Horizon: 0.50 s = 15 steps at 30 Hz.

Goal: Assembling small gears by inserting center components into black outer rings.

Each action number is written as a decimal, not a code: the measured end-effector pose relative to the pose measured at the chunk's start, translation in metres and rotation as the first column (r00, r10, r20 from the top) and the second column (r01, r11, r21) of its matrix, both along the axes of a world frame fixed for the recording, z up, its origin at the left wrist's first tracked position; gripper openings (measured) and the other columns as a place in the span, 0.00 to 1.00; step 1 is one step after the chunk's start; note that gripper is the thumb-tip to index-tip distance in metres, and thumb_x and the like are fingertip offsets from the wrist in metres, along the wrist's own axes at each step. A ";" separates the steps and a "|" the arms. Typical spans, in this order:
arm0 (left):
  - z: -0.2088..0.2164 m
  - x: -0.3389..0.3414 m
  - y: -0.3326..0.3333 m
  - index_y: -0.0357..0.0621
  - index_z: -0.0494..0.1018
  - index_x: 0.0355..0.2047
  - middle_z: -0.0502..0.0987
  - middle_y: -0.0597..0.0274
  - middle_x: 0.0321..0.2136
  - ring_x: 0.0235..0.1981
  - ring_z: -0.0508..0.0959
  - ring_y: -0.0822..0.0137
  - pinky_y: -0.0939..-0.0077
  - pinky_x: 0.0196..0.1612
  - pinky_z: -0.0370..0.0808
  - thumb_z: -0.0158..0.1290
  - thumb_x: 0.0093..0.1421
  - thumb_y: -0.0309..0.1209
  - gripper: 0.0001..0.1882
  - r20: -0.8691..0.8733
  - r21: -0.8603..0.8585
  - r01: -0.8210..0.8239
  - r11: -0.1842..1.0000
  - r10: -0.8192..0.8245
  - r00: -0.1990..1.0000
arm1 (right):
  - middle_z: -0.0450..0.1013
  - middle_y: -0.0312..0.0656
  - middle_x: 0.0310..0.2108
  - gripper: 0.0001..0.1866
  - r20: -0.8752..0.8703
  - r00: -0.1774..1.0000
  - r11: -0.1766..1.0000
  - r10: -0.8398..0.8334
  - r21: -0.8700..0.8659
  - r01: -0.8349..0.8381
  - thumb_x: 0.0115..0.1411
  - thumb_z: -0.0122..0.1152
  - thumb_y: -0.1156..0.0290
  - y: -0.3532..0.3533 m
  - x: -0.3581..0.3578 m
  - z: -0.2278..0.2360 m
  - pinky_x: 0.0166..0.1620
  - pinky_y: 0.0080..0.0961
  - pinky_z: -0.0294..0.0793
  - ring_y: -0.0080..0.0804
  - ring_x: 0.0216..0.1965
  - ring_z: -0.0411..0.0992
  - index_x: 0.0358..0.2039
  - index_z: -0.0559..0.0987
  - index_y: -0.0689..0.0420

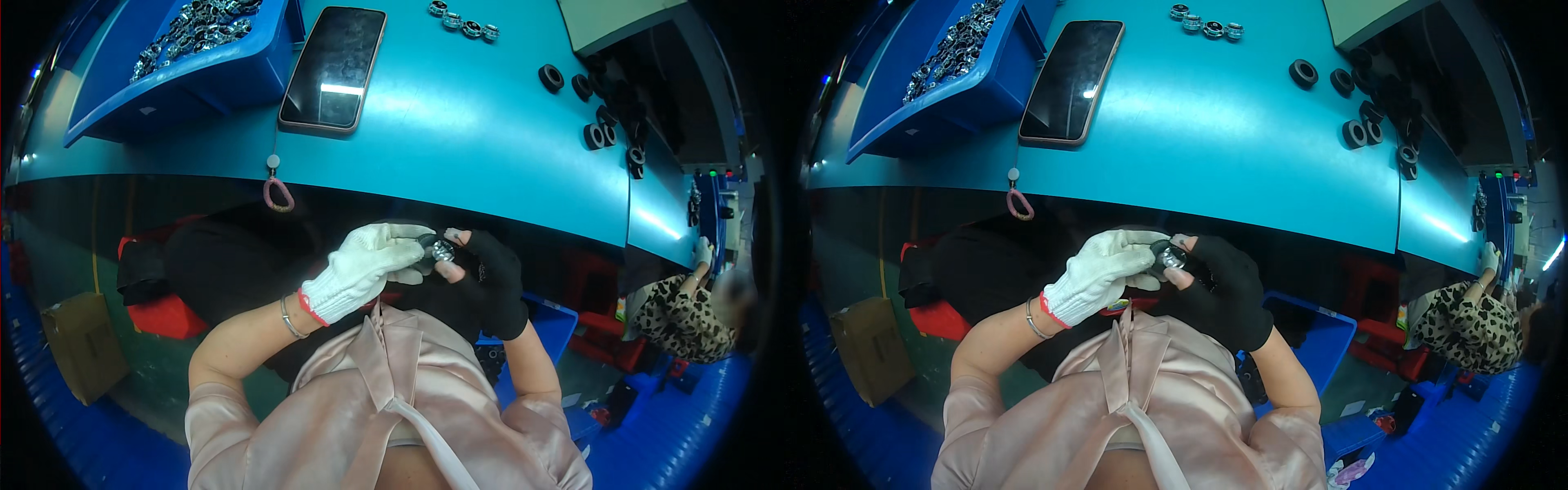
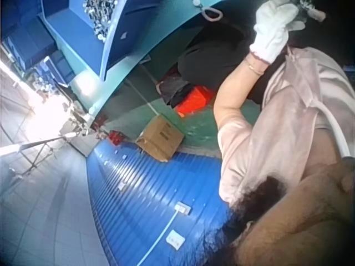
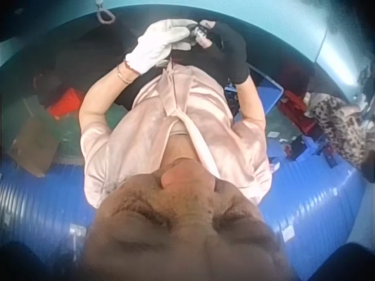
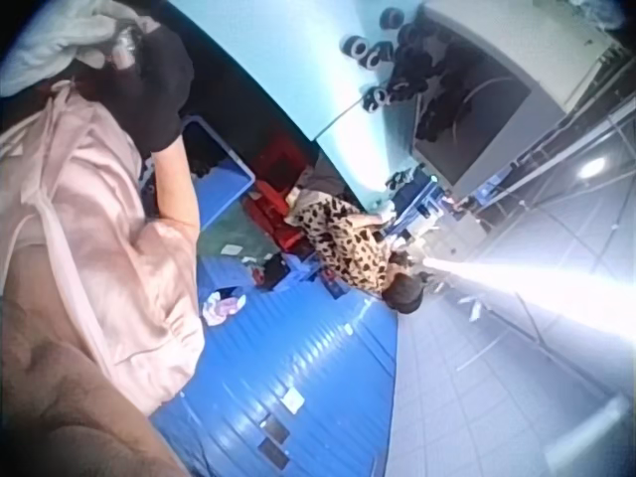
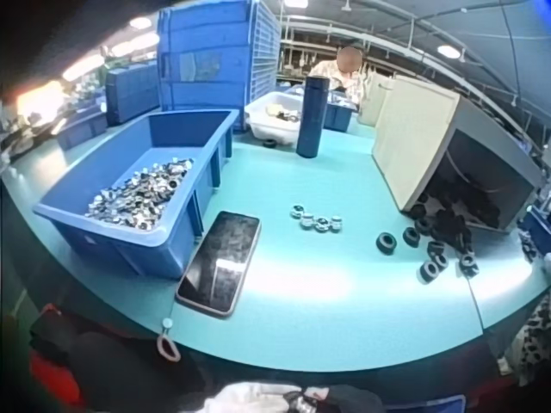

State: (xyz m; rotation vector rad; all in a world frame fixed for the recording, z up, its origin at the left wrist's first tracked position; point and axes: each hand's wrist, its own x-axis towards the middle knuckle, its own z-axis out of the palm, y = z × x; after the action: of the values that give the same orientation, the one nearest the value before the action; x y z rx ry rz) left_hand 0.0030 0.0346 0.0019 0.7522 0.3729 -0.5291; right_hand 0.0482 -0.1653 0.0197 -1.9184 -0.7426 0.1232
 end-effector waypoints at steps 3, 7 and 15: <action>-0.001 -0.002 -0.002 0.29 0.65 0.53 0.77 0.55 0.41 0.37 0.80 0.68 0.79 0.39 0.80 0.54 0.62 0.28 0.21 -0.013 -0.009 0.010 1.000 -0.011 1.000 | 0.76 0.49 0.37 0.11 0.047 0.998 0.999 -0.032 -0.026 0.033 0.54 0.62 0.79 -0.004 0.001 -0.006 0.37 0.27 0.75 0.40 0.34 0.77 0.39 0.76 0.63; -0.005 -0.002 -0.002 0.28 0.64 0.55 0.74 0.50 0.47 0.40 0.79 0.65 0.75 0.41 0.81 0.53 0.61 0.29 0.24 0.002 0.016 0.049 0.999 -0.049 0.999 | 0.76 0.48 0.34 0.10 0.112 0.994 1.000 -0.015 -0.015 0.017 0.54 0.62 0.79 0.003 0.010 0.000 0.36 0.28 0.75 0.41 0.32 0.76 0.38 0.77 0.61; 0.007 0.001 -0.003 0.30 0.66 0.52 0.77 0.55 0.42 0.38 0.80 0.68 0.79 0.40 0.80 0.54 0.61 0.27 0.20 -0.018 -0.024 -0.006 1.000 0.005 1.000 | 0.74 0.44 0.36 0.13 0.331 0.939 0.968 0.094 -0.252 -0.008 0.53 0.64 0.70 0.002 0.010 0.013 0.33 0.31 0.73 0.40 0.34 0.74 0.40 0.78 0.57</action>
State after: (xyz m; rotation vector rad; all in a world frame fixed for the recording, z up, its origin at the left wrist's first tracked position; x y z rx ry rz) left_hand 0.0036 0.0312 0.0084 0.7234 0.3849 -0.5346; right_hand 0.0578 -0.1637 0.0328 -2.1892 -1.0509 -0.0930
